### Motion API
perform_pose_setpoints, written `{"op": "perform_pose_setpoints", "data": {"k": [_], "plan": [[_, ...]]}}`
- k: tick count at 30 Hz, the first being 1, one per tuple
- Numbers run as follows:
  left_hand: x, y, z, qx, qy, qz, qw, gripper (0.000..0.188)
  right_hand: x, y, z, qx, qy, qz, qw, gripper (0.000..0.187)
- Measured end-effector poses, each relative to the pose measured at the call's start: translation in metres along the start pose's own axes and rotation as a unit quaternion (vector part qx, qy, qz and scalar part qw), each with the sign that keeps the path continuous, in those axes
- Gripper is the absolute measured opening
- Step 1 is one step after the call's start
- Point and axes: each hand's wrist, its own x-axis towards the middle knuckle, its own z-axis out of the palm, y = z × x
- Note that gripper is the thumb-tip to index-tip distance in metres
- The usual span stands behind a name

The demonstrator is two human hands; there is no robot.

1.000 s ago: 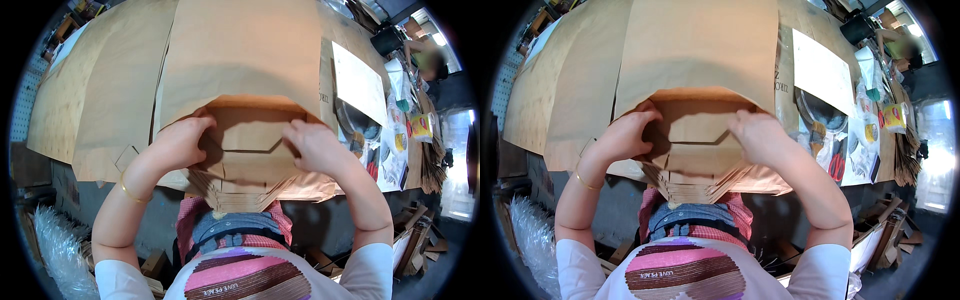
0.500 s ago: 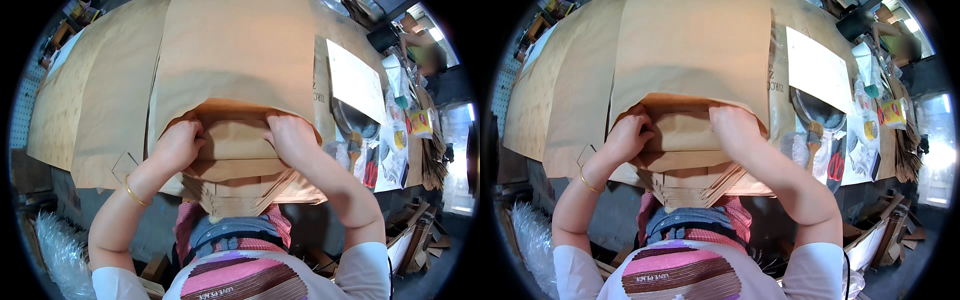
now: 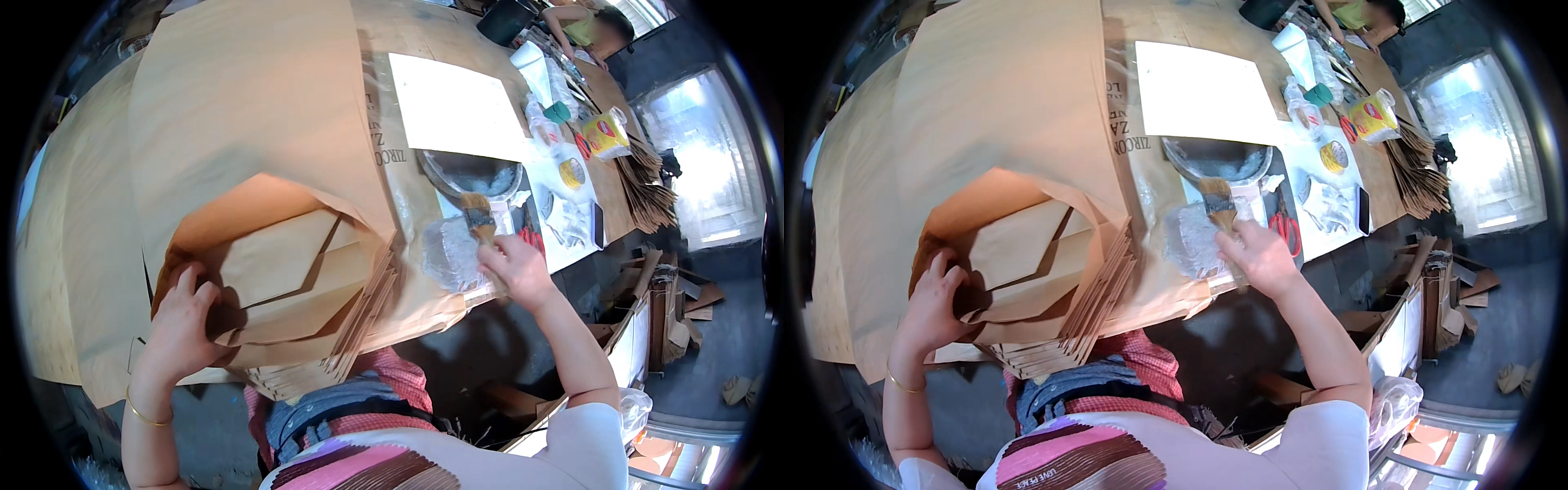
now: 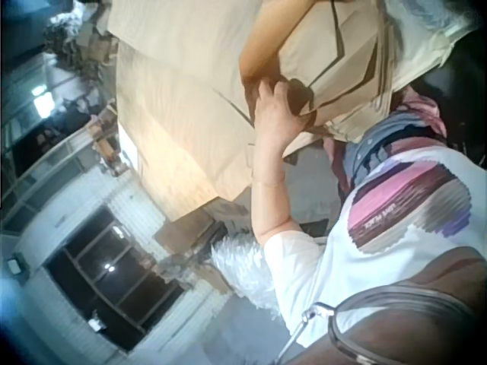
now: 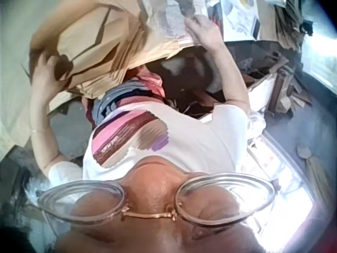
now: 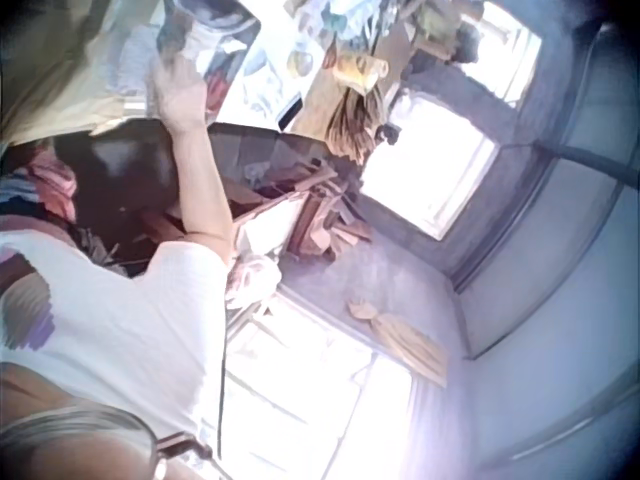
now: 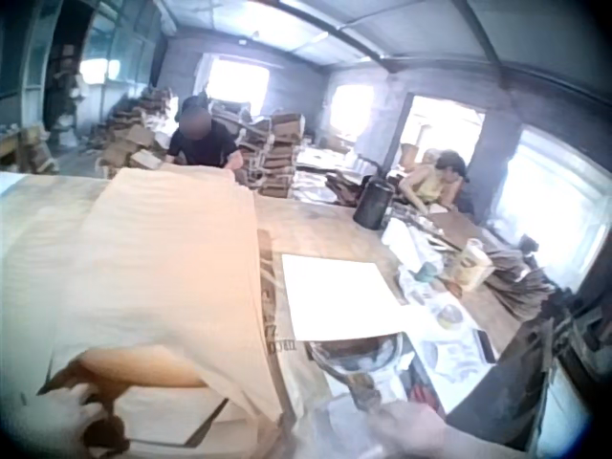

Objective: The person folds the flaps of a flat brown paper package, applies glue to the flaps using a brush, and presses them down to seal the package. This process is repeated for multiple packages in a workshop setting.

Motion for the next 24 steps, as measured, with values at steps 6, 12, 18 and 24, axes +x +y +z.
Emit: {"op": "perform_pose_setpoints", "data": {"k": [6,12,18,24], "plan": [[-0.008,0.008,0.000,0.039,0.018,-0.029,0.999,0.051,0.076,0.045,0.015,0.406,0.165,0.363,0.822,0.009],[-0.008,0.008,0.003,0.042,0.014,-0.045,0.998,0.055,0.094,0.075,0.052,0.303,0.115,0.407,0.854,0.018],[-0.008,0.020,-0.002,0.055,-0.004,-0.065,0.996,0.045,0.086,0.088,0.041,0.353,0.052,0.364,0.861,0.017],[-0.019,0.007,0.014,0.100,0.100,0.022,0.990,0.038,0.091,0.070,-0.020,0.408,-0.023,0.276,0.870,0.016]]}}
